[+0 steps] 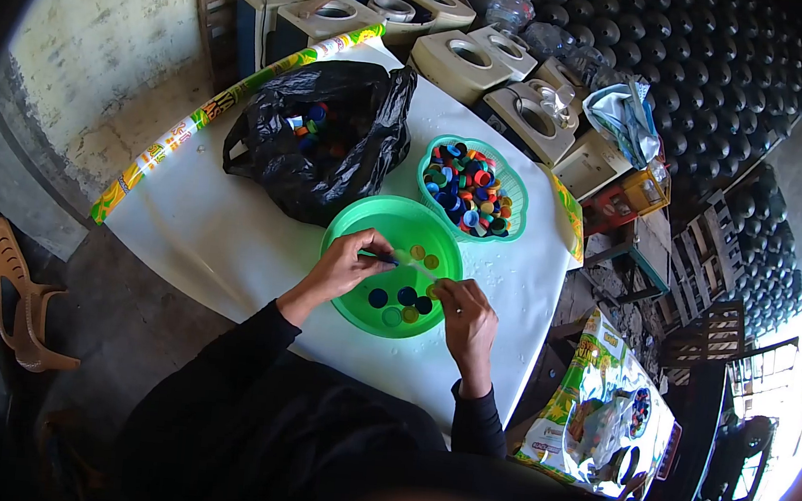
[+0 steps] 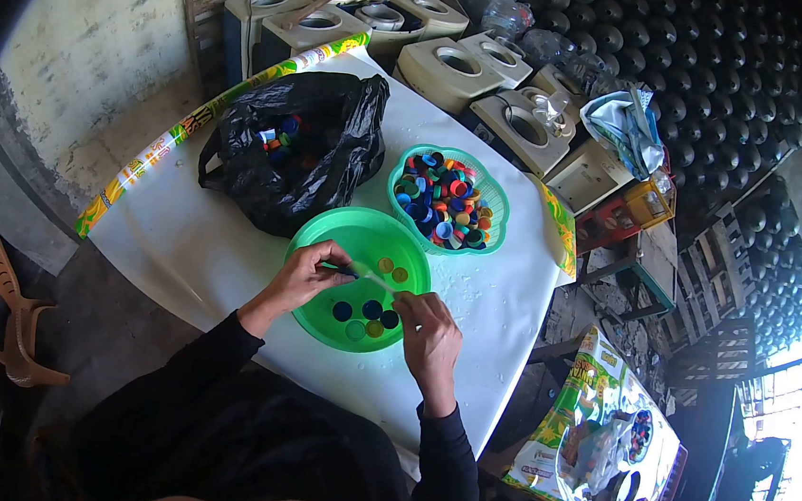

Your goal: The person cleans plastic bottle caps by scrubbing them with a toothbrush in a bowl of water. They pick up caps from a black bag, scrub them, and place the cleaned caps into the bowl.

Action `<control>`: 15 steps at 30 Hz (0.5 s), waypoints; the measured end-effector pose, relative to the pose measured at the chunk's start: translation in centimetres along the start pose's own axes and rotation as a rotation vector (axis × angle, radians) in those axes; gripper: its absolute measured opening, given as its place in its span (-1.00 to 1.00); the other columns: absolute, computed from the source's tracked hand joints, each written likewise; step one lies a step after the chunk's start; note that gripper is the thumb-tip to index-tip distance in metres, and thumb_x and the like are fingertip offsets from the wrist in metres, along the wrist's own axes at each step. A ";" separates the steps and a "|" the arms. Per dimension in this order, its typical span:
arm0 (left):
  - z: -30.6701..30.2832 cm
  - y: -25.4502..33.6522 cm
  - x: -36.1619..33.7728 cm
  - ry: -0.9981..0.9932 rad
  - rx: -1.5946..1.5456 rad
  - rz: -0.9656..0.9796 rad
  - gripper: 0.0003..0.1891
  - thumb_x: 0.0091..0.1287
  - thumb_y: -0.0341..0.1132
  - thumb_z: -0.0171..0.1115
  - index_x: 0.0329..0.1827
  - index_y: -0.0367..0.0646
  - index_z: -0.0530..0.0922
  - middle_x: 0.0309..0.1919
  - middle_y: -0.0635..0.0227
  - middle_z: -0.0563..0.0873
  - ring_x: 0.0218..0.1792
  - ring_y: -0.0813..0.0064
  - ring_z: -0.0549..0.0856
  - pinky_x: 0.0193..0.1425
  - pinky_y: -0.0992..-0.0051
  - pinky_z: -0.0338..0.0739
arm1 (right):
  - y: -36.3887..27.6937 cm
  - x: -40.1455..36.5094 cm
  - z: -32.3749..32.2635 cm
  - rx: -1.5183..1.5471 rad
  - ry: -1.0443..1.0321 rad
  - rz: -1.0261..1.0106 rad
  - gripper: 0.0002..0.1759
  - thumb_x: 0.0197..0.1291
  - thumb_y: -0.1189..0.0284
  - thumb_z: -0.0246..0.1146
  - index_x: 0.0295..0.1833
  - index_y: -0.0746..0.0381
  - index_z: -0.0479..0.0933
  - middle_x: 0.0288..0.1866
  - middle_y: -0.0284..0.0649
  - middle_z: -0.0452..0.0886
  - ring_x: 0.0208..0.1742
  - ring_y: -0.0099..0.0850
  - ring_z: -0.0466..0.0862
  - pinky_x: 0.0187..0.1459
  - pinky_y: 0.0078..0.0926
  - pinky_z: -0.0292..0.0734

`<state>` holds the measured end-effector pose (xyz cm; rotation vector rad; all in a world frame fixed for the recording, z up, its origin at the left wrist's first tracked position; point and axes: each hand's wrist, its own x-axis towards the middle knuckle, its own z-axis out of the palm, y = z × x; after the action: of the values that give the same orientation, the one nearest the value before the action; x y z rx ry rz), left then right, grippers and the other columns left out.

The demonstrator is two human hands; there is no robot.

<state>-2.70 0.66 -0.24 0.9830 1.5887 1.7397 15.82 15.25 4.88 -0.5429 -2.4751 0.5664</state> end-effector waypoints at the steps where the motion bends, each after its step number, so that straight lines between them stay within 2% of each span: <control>1: 0.0 -0.1 0.0 0.020 0.023 0.020 -0.80 0.31 -0.59 0.37 -0.04 -0.32 0.58 -0.09 0.34 0.70 -0.03 0.58 0.70 0.11 0.55 0.66 | -0.1 0.0 0.1 0.075 0.002 -0.070 -0.85 0.28 0.33 0.35 -0.14 0.13 0.74 -0.28 -0.28 0.67 -0.28 -0.25 0.70 -0.28 -0.30 0.57; 5: 0.0 0.2 0.2 0.024 0.048 -0.004 -0.77 0.29 -0.55 0.42 -0.05 -0.32 0.58 -0.10 0.35 0.68 -0.05 0.59 0.70 0.10 0.55 0.65 | 1.0 1.1 0.1 -0.036 -0.028 0.036 -0.86 0.25 0.35 0.37 -0.15 0.15 0.73 -0.29 -0.29 0.68 -0.31 -0.26 0.71 -0.28 -0.31 0.57; 9: 0.0 0.6 0.1 0.026 0.097 0.030 -0.77 0.29 -0.55 0.42 -0.05 -0.31 0.58 -0.09 0.34 0.68 -0.05 0.58 0.70 0.09 0.53 0.66 | -0.3 2.0 -1.2 0.053 -0.052 -0.016 -0.85 0.26 0.35 0.37 -0.14 0.15 0.73 -0.26 -0.28 0.68 -0.30 -0.24 0.71 -0.26 -0.29 0.59; 11: -0.2 0.4 0.3 0.008 0.085 0.018 -0.78 0.32 -0.54 0.39 -0.03 -0.35 0.58 -0.10 0.31 0.68 -0.04 0.52 0.72 0.14 0.46 0.70 | 0.3 2.6 -0.9 0.073 -0.125 -0.165 -0.84 0.27 0.34 0.35 -0.12 0.15 0.73 -0.25 -0.28 0.68 -0.29 -0.25 0.71 -0.26 -0.29 0.59; 13: 0.0 -0.1 0.5 0.011 -0.006 0.021 -0.79 0.32 -0.53 0.39 -0.04 -0.34 0.58 -0.10 0.33 0.68 -0.03 0.53 0.72 0.13 0.47 0.69 | 1.1 3.7 -1.4 -0.012 -0.123 -0.087 -0.82 0.25 0.32 0.37 -0.12 0.15 0.73 -0.28 -0.28 0.66 -0.26 -0.26 0.70 -0.25 -0.27 0.59; 15: 0.1 -0.2 0.8 0.014 -0.094 0.023 -0.79 0.32 -0.53 0.40 -0.05 -0.34 0.58 -0.10 0.34 0.68 -0.03 0.54 0.71 0.12 0.48 0.68 | 0.4 4.2 -2.5 0.010 -0.133 -0.122 -0.83 0.24 0.30 0.37 -0.14 0.13 0.74 -0.28 -0.28 0.66 -0.25 -0.25 0.70 -0.26 -0.28 0.58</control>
<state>-3.08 1.35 -0.31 0.9488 1.4956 1.8234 14.06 18.29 8.34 -0.3577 -2.6079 0.5823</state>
